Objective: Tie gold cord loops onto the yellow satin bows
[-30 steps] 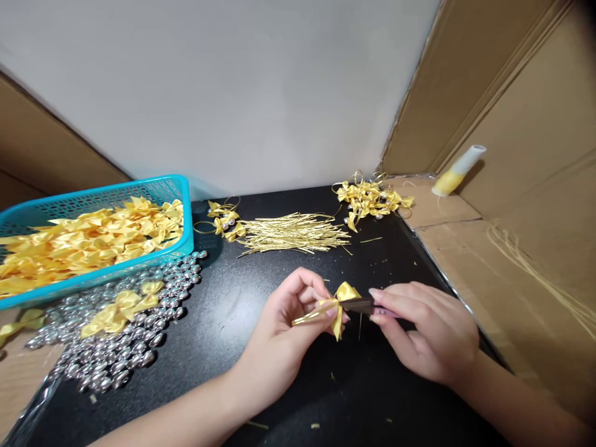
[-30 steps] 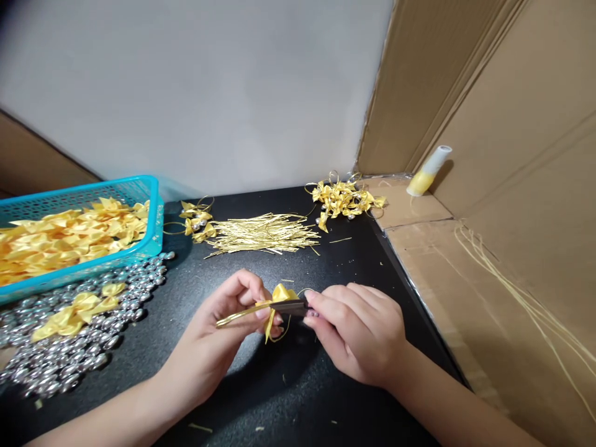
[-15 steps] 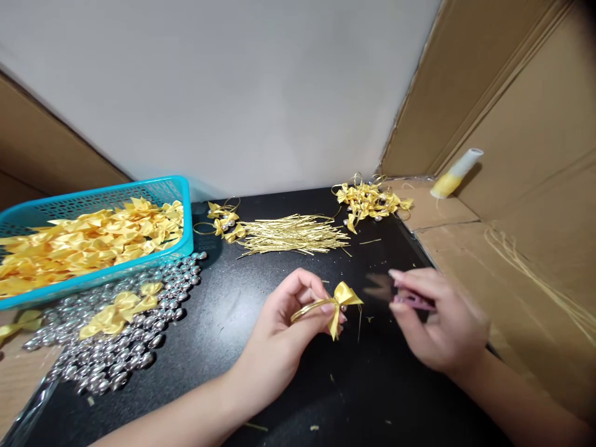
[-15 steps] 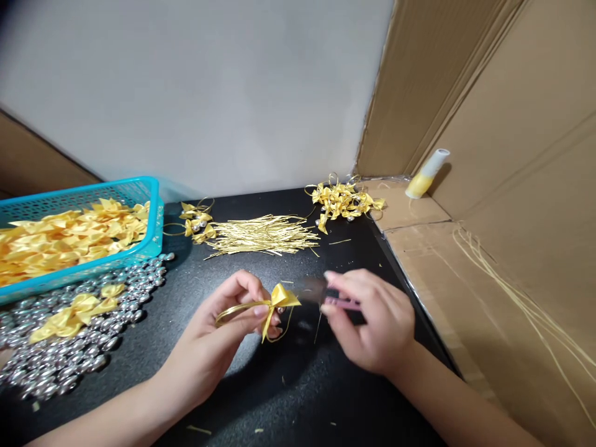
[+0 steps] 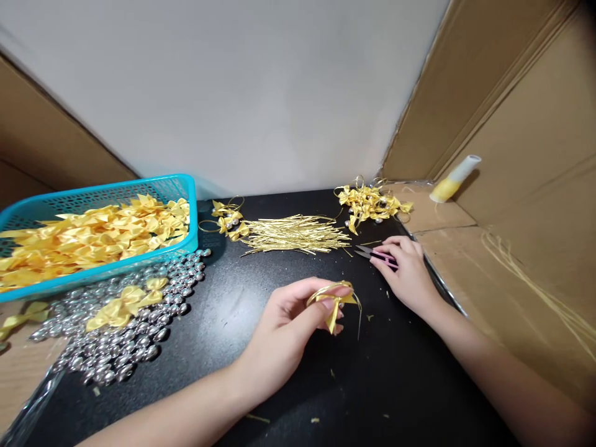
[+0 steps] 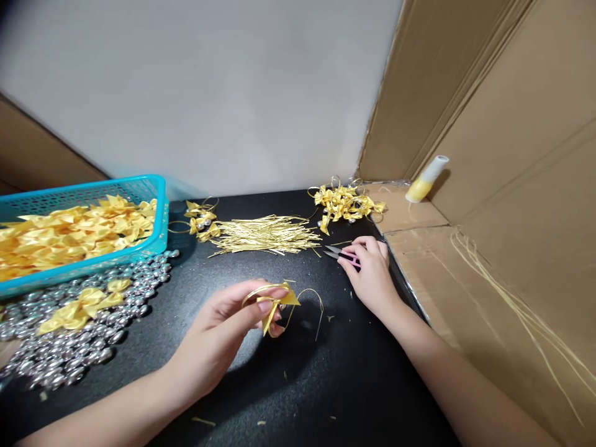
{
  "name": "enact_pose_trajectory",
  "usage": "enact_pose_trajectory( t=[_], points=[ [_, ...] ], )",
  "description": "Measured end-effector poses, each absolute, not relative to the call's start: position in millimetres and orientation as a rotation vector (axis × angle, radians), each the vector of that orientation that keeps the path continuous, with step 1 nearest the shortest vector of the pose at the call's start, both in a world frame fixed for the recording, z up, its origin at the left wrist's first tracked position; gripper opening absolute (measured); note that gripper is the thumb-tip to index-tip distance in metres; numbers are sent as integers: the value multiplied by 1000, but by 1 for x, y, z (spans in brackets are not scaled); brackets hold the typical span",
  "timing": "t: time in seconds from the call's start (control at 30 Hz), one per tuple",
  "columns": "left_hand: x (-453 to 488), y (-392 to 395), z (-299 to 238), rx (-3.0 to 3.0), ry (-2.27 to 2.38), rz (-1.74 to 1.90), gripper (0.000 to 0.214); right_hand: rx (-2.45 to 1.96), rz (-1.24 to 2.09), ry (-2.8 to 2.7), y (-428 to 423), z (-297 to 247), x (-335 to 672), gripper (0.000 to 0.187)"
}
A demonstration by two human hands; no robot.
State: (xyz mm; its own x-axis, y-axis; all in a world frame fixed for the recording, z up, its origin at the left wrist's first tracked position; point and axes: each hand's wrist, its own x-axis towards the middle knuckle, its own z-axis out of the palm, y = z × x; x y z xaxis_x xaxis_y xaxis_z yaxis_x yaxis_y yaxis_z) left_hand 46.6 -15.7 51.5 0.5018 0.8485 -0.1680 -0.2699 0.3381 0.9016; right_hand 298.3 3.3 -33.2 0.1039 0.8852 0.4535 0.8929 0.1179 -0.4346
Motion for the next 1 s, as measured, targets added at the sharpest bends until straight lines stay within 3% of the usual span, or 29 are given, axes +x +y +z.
enact_pose_trajectory(
  t=[0.37,0.6,0.77,0.87,1.0],
  points=[
    [41,-19,60,1390,736,845,27,-1704,38,-1717,3,-35,301,22],
    [41,-19,62,1443,784,826,25,-1675,29,-1725,5,-34,301,21],
    [43,-18,63,1417,824,830,25,-1548,-18,-1685,-11,-5,282,13],
    [43,-18,61,1394,824,832,26,-1315,264,-1739,-34,17,257,4],
    [44,-16,54,1409,800,808,26,-1161,629,-1721,-59,28,227,21]
  ],
)
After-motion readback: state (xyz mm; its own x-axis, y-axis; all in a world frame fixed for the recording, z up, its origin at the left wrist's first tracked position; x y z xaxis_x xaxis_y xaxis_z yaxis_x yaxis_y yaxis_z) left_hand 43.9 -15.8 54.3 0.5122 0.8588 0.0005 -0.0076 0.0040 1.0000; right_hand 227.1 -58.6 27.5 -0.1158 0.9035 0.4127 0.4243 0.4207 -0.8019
